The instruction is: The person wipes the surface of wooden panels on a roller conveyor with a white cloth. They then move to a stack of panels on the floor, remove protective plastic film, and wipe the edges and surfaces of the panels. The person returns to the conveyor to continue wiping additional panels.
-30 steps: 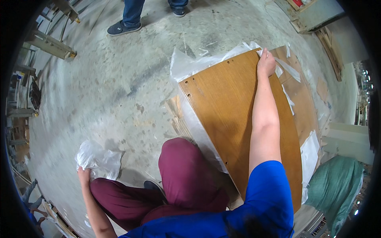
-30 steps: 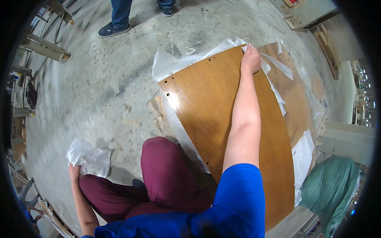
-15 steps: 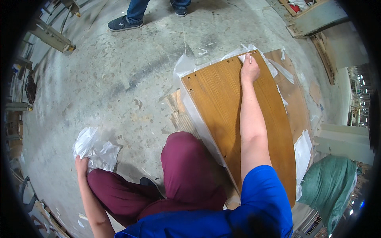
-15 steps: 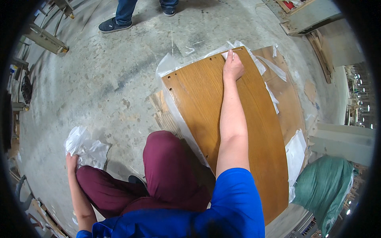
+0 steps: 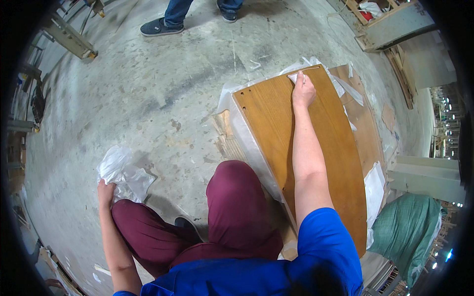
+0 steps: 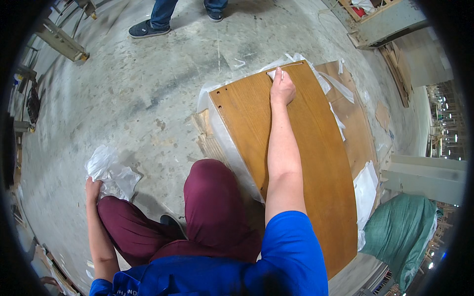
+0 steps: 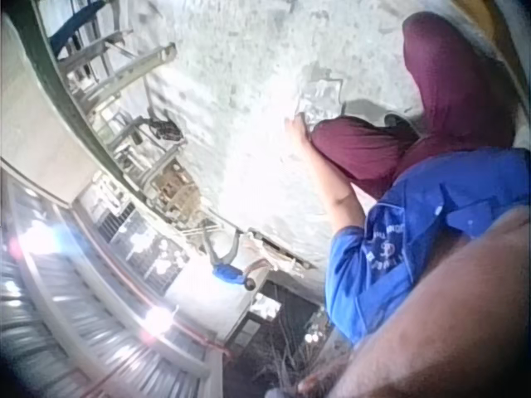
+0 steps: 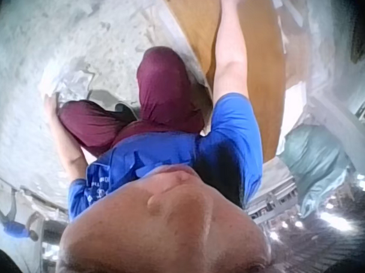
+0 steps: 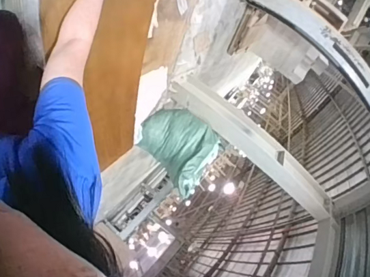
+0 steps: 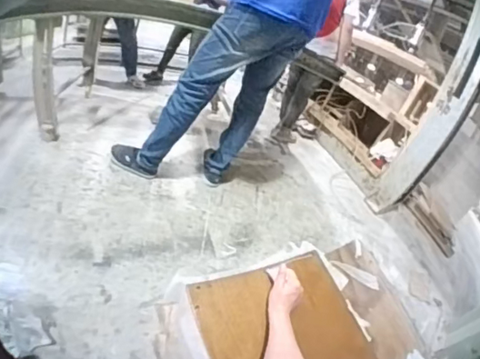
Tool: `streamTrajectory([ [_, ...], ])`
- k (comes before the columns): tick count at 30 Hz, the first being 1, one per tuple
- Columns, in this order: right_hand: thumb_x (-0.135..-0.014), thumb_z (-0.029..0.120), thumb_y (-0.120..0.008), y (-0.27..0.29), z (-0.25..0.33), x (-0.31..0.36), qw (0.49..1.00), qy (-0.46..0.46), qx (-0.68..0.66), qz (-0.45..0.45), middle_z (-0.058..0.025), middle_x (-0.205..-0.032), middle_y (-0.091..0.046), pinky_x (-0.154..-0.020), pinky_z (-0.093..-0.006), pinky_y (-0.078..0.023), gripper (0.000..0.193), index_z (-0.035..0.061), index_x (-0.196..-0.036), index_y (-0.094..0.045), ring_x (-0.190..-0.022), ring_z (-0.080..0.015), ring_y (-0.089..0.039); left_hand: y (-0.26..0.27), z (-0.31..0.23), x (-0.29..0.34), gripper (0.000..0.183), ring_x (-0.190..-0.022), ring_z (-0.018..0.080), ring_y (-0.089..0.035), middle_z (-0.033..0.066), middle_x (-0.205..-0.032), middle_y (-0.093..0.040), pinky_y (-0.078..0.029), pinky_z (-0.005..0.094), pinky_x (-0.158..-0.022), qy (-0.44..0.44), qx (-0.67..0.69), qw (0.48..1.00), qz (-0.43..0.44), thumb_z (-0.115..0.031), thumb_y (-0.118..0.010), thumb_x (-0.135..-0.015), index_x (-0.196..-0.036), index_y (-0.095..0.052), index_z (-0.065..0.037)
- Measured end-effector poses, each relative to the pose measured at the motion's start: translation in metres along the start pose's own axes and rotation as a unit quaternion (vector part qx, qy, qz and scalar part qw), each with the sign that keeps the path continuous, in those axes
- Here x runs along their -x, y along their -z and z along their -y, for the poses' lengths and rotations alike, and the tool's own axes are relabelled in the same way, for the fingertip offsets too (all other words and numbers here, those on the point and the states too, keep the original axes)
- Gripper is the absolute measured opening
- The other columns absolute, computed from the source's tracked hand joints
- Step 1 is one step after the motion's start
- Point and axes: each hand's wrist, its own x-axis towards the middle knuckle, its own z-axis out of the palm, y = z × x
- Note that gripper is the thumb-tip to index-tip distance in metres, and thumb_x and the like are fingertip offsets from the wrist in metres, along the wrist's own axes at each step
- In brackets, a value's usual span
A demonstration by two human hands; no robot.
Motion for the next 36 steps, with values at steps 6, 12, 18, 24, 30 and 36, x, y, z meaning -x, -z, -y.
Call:
streamTrajectory([
  [6,-0.088,0.049,-0.047,-0.002,0.0,0.003,1.0,-0.004,-0.018,-0.006,-0.0163,-0.074,-0.064,-0.061,-0.0477,-0.046,0.043,0.0105,-0.08,-0.065,-0.071,-0.0373,-0.062,0.001,0.014,-0.003,0.04,-0.091,0.0334,-0.061,0.0222,-0.097,-0.063,-0.046,0.0388,-0.078,-0.008,-0.014,1.0,0.004,-0.015,-0.057,-0.067,-0.102,-0.058,0.005],
  [12,-0.088,0.047,-0.048,-0.002,0.013,0.017,1.0,0.019,-0.022,0.004,-0.0156,-0.073,-0.065,-0.06,-0.0462,-0.046,0.041,0.0115,-0.082,-0.067,-0.069,-0.0359,-0.062,0.001,0.015,0.001,0.044,-0.09,0.0338,-0.06,0.0243,-0.098,-0.062,-0.045,0.0389,-0.079,0.01,-0.032,0.999,-0.008,-0.016,-0.056,-0.067,-0.104,-0.056,0.008],
  [18,-0.088,0.045,-0.05,-0.006,0.029,0.047,0.997,0.041,-0.059,0.025,-0.0163,-0.071,-0.064,-0.058,-0.0443,-0.046,0.04,0.0095,-0.081,-0.067,-0.067,-0.0355,-0.062,-0.003,0.017,-0.005,0.044,-0.09,0.0326,-0.06,0.0216,-0.097,-0.063,-0.044,0.038,-0.08,0.0,-0.013,1.0,0.001,-0.016,-0.056,-0.067,-0.105,-0.057,0.005],
  [24,-0.089,0.045,-0.051,-0.011,0.051,0.079,0.991,0.068,-0.086,0.074,-0.018,-0.067,-0.061,-0.054,-0.0437,-0.044,0.042,0.0073,-0.079,-0.066,-0.064,-0.0356,-0.061,-0.008,0.026,-0.014,0.041,-0.088,0.0278,-0.06,0.0168,-0.095,-0.065,-0.045,0.0355,-0.078,-0.014,0.023,1.0,0.01,-0.015,-0.055,-0.067,-0.105,-0.058,0.002],
  [30,-0.089,0.043,-0.051,-0.013,0.061,0.104,0.983,0.103,-0.123,0.093,-0.0171,-0.066,-0.061,-0.052,-0.0418,-0.044,0.04,0.0073,-0.078,-0.065,-0.061,-0.0353,-0.06,-0.011,0.023,-0.016,0.042,-0.087,0.0244,-0.06,0.0144,-0.097,-0.065,-0.045,0.0343,-0.078,-0.024,0.023,0.999,0.023,-0.014,-0.055,-0.068,-0.108,-0.058,0.001],
  [36,-0.089,0.042,-0.052,-0.012,0.068,0.106,0.982,0.109,-0.124,0.095,-0.017,-0.064,-0.059,-0.051,-0.0429,-0.042,0.04,0.0068,-0.073,-0.062,-0.06,-0.0364,-0.059,-0.013,0.038,-0.02,0.042,-0.087,0.0248,-0.061,0.0142,-0.098,-0.065,-0.046,0.034,-0.078,-0.01,0.062,0.998,0.018,-0.014,-0.056,-0.069,-0.108,-0.059,0.001],
])
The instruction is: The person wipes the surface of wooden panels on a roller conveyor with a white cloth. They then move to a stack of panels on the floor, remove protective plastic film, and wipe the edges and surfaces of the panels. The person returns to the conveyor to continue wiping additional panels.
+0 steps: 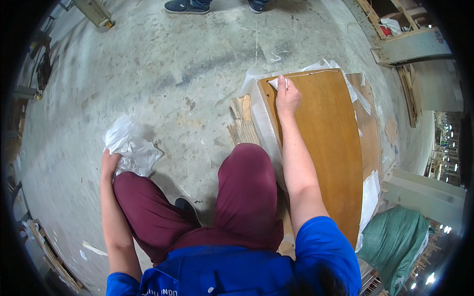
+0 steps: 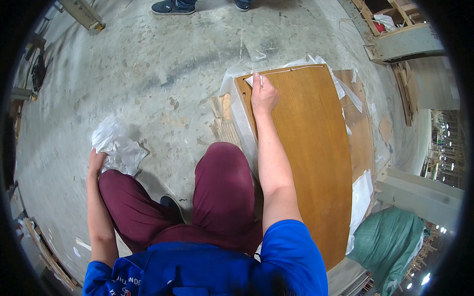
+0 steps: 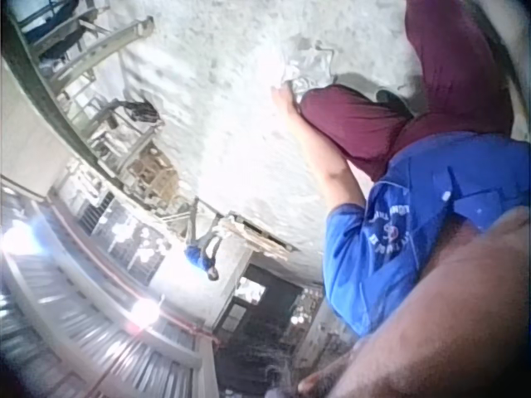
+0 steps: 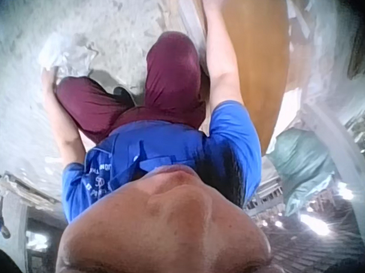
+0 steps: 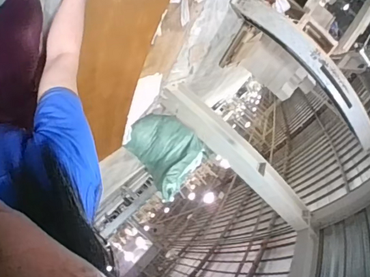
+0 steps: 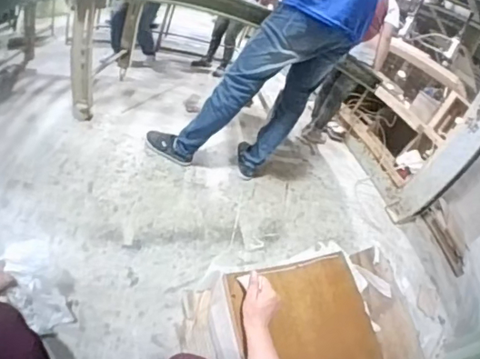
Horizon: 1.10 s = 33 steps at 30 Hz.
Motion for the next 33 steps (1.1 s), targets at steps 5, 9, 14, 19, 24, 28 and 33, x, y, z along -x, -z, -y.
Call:
streamTrajectory([
  [5,-0.089,0.042,-0.052,0.003,-0.003,0.002,1.0,0.009,0.023,0.001,-0.0173,-0.064,-0.059,-0.052,-0.0432,-0.042,0.04,0.0069,-0.074,-0.063,-0.06,-0.0366,-0.059,-0.003,-0.008,0.002,0.041,-0.085,0.0238,-0.061,0.0142,-0.097,-0.065,-0.046,0.0336,-0.076,0.0,-0.007,1.0,0.015,-0.014,-0.057,-0.068,-0.106,-0.06,0.001],
  [9,-0.089,0.041,-0.053,0.003,-0.001,0.002,1.0,-0.001,0.008,0.009,-0.0173,-0.065,-0.06,-0.053,-0.0423,-0.043,0.038,0.0074,-0.076,-0.065,-0.061,-0.036,-0.06,-0.001,-0.004,-0.002,0.04,-0.084,0.023,-0.061,0.0147,-0.096,-0.065,-0.046,0.0335,-0.074,-0.012,-0.024,0.999,0.017,-0.014,-0.057,-0.068,-0.104,-0.06,0.002],
  [14,-0.088,0.038,-0.055,0.011,-0.003,0.021,0.999,0.001,-0.033,0.025,-0.0171,-0.066,-0.061,-0.053,-0.0402,-0.044,0.035,0.0066,-0.077,-0.065,-0.061,-0.0346,-0.06,0.001,-0.002,-0.001,0.041,-0.085,0.024,-0.061,0.0152,-0.095,-0.065,-0.046,0.0339,-0.075,0.002,0.008,0.999,0.033,-0.015,-0.058,-0.068,-0.105,-0.059,0.003],
  [19,-0.088,0.034,-0.056,0.023,-0.007,0.038,0.999,0.001,-0.042,-0.006,-0.0169,-0.065,-0.06,-0.052,-0.0397,-0.044,0.031,0.0069,-0.076,-0.065,-0.059,-0.0337,-0.06,-0.003,-0.01,0.002,0.041,-0.087,0.0265,-0.062,0.0159,-0.095,-0.066,-0.046,0.0355,-0.077,0.019,0.017,0.999,0.036,-0.02,-0.06,-0.068,-0.103,-0.061,0.001],
  [24,-0.088,0.034,-0.056,0.025,-0.001,0.036,1.0,0.006,-0.019,0.005,-0.016,-0.063,-0.059,-0.05,-0.0407,-0.042,0.032,0.0064,-0.073,-0.062,-0.057,-0.0341,-0.059,-0.002,-0.014,-0.004,0.043,-0.09,0.0304,-0.062,0.0189,-0.096,-0.066,-0.046,0.0367,-0.079,0.002,-0.028,0.999,0.03,-0.022,-0.061,-0.067,-0.102,-0.061,0.003],
  [28,-0.088,0.034,-0.056,0.028,-0.004,0.036,1.0,0.026,-0.014,-0.005,-0.0157,-0.061,-0.058,-0.049,-0.0405,-0.041,0.033,0.0062,-0.071,-0.061,-0.055,-0.0339,-0.057,-0.02,-0.052,-0.005,0.044,-0.097,0.0359,-0.06,0.0228,-0.1,-0.064,-0.045,0.0396,-0.084,-0.017,-0.124,0.992,0.019,-0.021,-0.06,-0.067,-0.104,-0.06,0.003],
  [33,-0.088,0.034,-0.057,0.033,-0.004,0.043,1.0,0.008,-0.029,-0.006,-0.0161,-0.059,-0.057,-0.048,-0.0394,-0.041,0.033,0.0059,-0.07,-0.061,-0.053,-0.0328,-0.056,-0.055,-0.102,-0.012,0.046,-0.102,0.038,-0.057,0.0235,-0.105,-0.062,-0.044,0.0411,-0.087,-0.097,-0.13,0.981,0.103,-0.021,-0.059,-0.068,-0.11,-0.059,-0.002],
])
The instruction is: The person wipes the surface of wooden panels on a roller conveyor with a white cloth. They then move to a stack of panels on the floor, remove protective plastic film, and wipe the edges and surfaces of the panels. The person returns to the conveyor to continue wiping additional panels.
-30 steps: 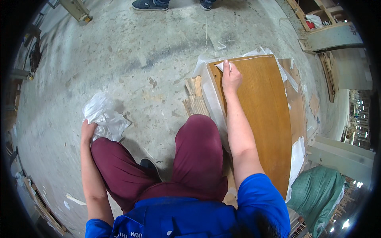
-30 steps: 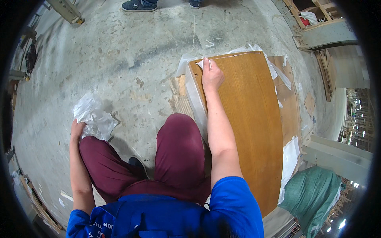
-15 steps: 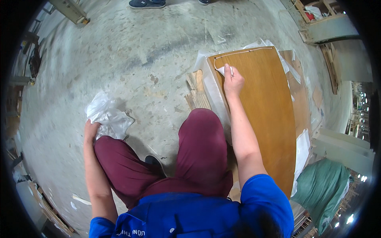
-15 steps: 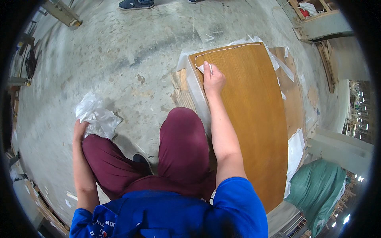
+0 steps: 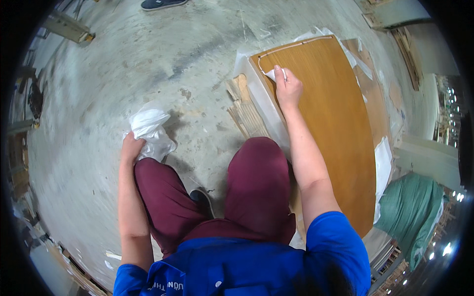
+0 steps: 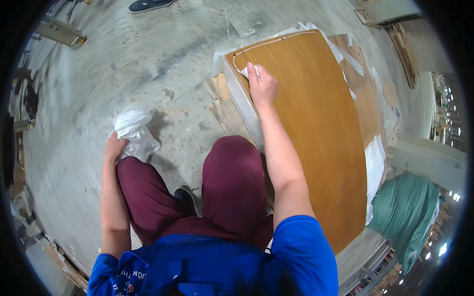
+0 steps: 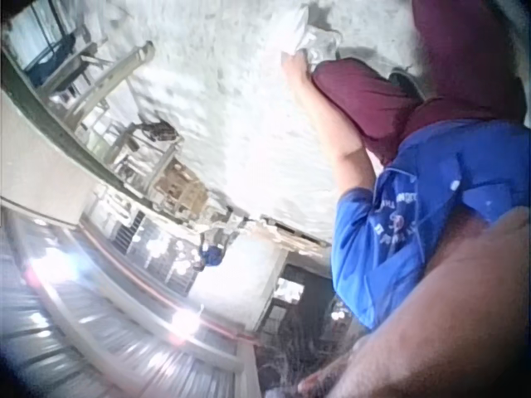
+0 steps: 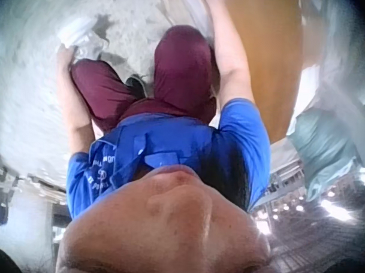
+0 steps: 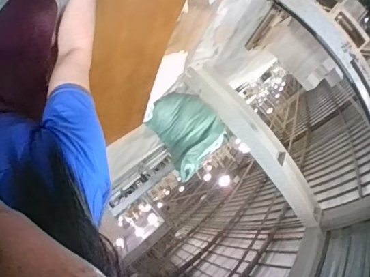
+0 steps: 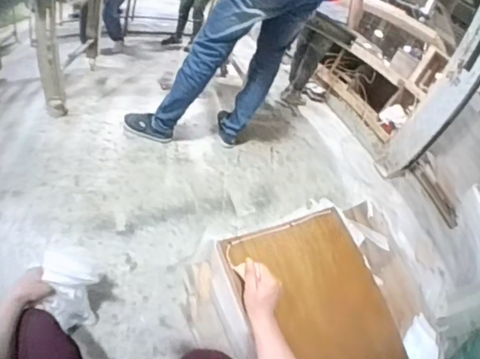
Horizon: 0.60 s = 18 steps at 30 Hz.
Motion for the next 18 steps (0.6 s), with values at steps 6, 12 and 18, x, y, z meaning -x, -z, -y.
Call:
streamTrajectory([
  [6,-0.087,0.031,-0.059,0.03,-0.01,0.032,0.999,-0.044,0.001,0.01,-0.0146,-0.055,-0.053,-0.046,-0.035,-0.039,0.032,0.0047,-0.069,-0.063,-0.048,-0.0262,-0.053,-0.026,-0.02,-0.028,0.048,-0.102,0.0353,-0.058,0.0209,-0.107,-0.062,-0.044,0.0392,-0.087,-0.03,0.007,0.995,0.095,-0.026,-0.061,-0.069,-0.112,-0.059,-0.004],
  [12,-0.085,0.027,-0.062,0.07,-0.016,0.07,0.997,-0.074,-0.007,0.0,-0.0124,-0.053,-0.051,-0.046,-0.0321,-0.038,0.03,0.0037,-0.067,-0.062,-0.045,-0.021,-0.048,-0.046,-0.053,-0.041,0.052,-0.102,0.0323,-0.059,0.019,-0.107,-0.063,-0.043,0.0378,-0.087,-0.068,-0.008,0.988,0.138,-0.036,-0.063,-0.071,-0.111,-0.06,-0.003],
  [18,-0.086,0.024,-0.062,0.103,-0.022,0.102,0.994,-0.109,0.008,-0.024,-0.0112,-0.052,-0.05,-0.046,-0.0307,-0.037,0.029,0.0032,-0.066,-0.061,-0.045,-0.0188,-0.046,-0.075,-0.074,-0.063,0.058,-0.105,0.0385,-0.055,0.0281,-0.109,-0.058,-0.042,0.0418,-0.092,-0.112,-0.152,0.972,0.141,-0.043,-0.059,-0.074,-0.109,-0.06,0.004],
])
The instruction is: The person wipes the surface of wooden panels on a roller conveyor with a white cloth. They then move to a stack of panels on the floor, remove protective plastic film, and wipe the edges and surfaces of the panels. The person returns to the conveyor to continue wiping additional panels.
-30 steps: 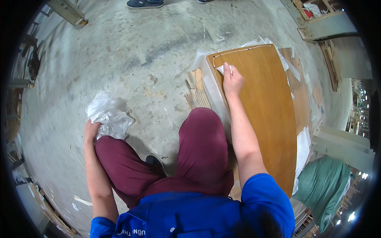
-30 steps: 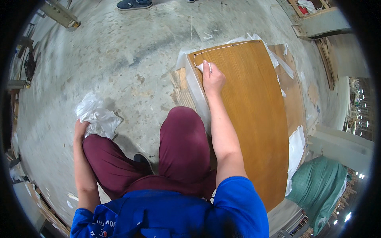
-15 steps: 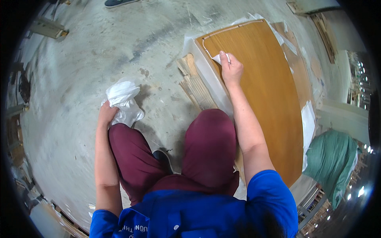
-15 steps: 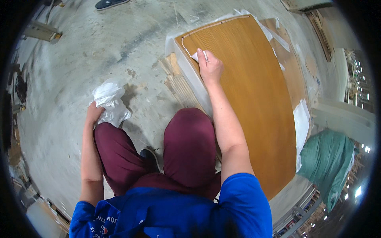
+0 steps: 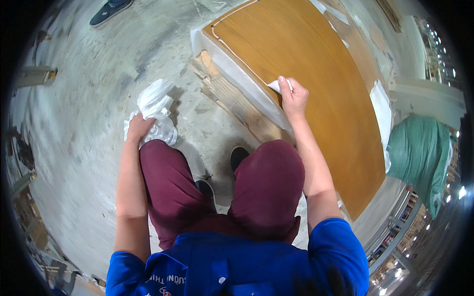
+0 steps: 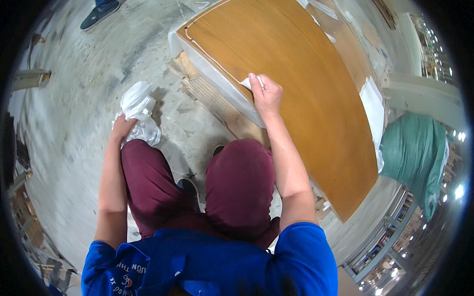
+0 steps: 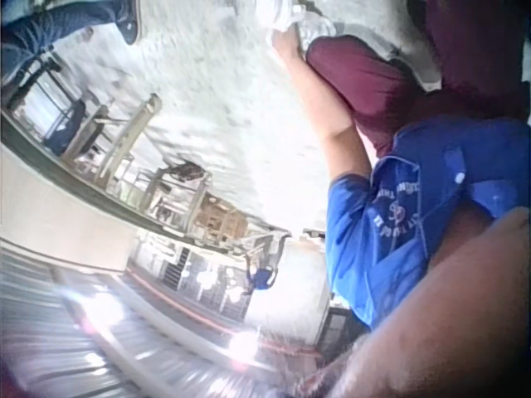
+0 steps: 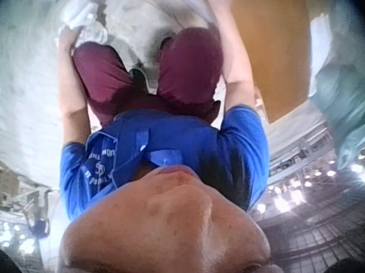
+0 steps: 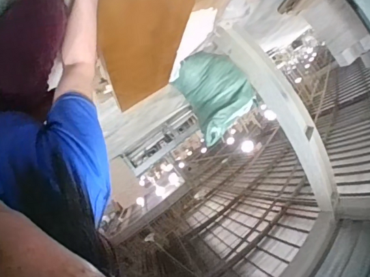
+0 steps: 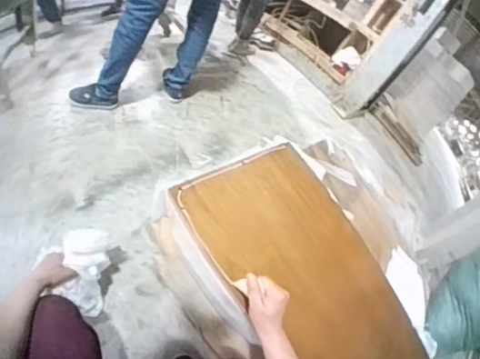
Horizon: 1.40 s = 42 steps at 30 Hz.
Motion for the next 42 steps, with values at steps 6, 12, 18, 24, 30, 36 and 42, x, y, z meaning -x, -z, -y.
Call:
streamTrajectory([
  [6,-0.086,0.024,-0.062,0.04,-0.012,0.031,0.999,-0.047,0.015,-0.017,-0.01,-0.051,-0.049,-0.046,-0.0301,-0.037,0.029,0.0026,-0.066,-0.061,-0.045,-0.0173,-0.046,-0.019,-0.057,-0.019,0.06,-0.107,0.0401,-0.054,0.0288,-0.111,-0.057,-0.041,0.0436,-0.093,-0.036,-0.026,0.998,0.037,-0.04,-0.057,-0.076,-0.117,-0.053,0.002],
  [12,-0.085,0.025,-0.062,0.069,-0.024,0.058,0.995,-0.094,0.016,-0.039,-0.0089,-0.052,-0.051,-0.046,-0.0295,-0.038,0.028,0.0027,-0.068,-0.063,-0.046,-0.016,-0.046,-0.037,-0.093,-0.026,0.056,-0.103,0.0399,-0.056,0.026,-0.109,-0.059,-0.043,0.0445,-0.09,-0.112,-0.003,0.992,0.052,-0.022,-0.053,-0.078,-0.132,-0.04,-0.018],
  [18,-0.085,0.026,-0.062,0.068,-0.019,0.064,0.995,-0.088,0.022,-0.052,-0.0111,-0.053,-0.052,-0.046,-0.031,-0.038,0.03,0.0021,-0.067,-0.062,-0.045,-0.0184,-0.049,-0.043,-0.099,-0.03,0.04,-0.097,0.0393,-0.057,0.0252,-0.101,-0.061,-0.045,0.0442,-0.086,-0.19,-0.026,0.978,0.082,-0.013,-0.051,-0.073,-0.111,-0.061,-0.012],
  [24,-0.085,0.028,-0.061,0.071,-0.019,0.065,0.995,-0.087,0.007,-0.038,-0.0128,-0.053,-0.051,-0.046,-0.0329,-0.038,0.032,0.0032,-0.065,-0.06,-0.046,-0.0224,-0.049,-0.04,-0.109,-0.027,0.04,-0.096,0.04,-0.057,0.0245,-0.099,-0.062,-0.045,0.045,-0.084,-0.221,-0.039,0.973,0.048,-0.013,-0.051,-0.071,-0.109,-0.062,-0.009],
  [30,-0.086,0.033,-0.06,0.071,-0.02,0.06,0.993,-0.113,0.031,-0.023,-0.0131,-0.054,-0.052,-0.047,-0.0333,-0.039,0.035,0.0039,-0.066,-0.06,-0.046,-0.0235,-0.049,-0.039,-0.092,-0.012,0.042,-0.097,0.0404,-0.058,0.0252,-0.099,-0.062,-0.045,0.0431,-0.085,-0.206,0.062,0.976,0.029,-0.012,-0.048,-0.071,-0.111,-0.061,-0.007],
  [36,-0.085,0.034,-0.061,0.076,-0.02,0.06,0.994,-0.105,0.015,-0.019,-0.0128,-0.053,-0.052,-0.047,-0.033,-0.04,0.036,0.0043,-0.066,-0.061,-0.046,-0.0219,-0.049,-0.057,-0.017,0.008,0.044,-0.097,0.0383,-0.06,0.0266,-0.099,-0.062,-0.045,0.0403,-0.084,-0.126,0.145,0.981,0.004,-0.011,-0.047,-0.073,-0.116,-0.057,-0.002],
  [42,-0.085,0.031,-0.062,0.076,-0.026,0.062,0.995,-0.086,0.03,-0.033,-0.0122,-0.053,-0.052,-0.046,-0.032,-0.04,0.034,0.0037,-0.066,-0.061,-0.045,-0.0191,-0.048,-0.07,0.041,0.03,0.044,-0.096,0.0352,-0.061,0.0238,-0.1,-0.064,-0.045,0.0376,-0.083,-0.062,0.255,0.965,0.028,-0.008,-0.046,-0.074,-0.116,-0.055,0.003],
])
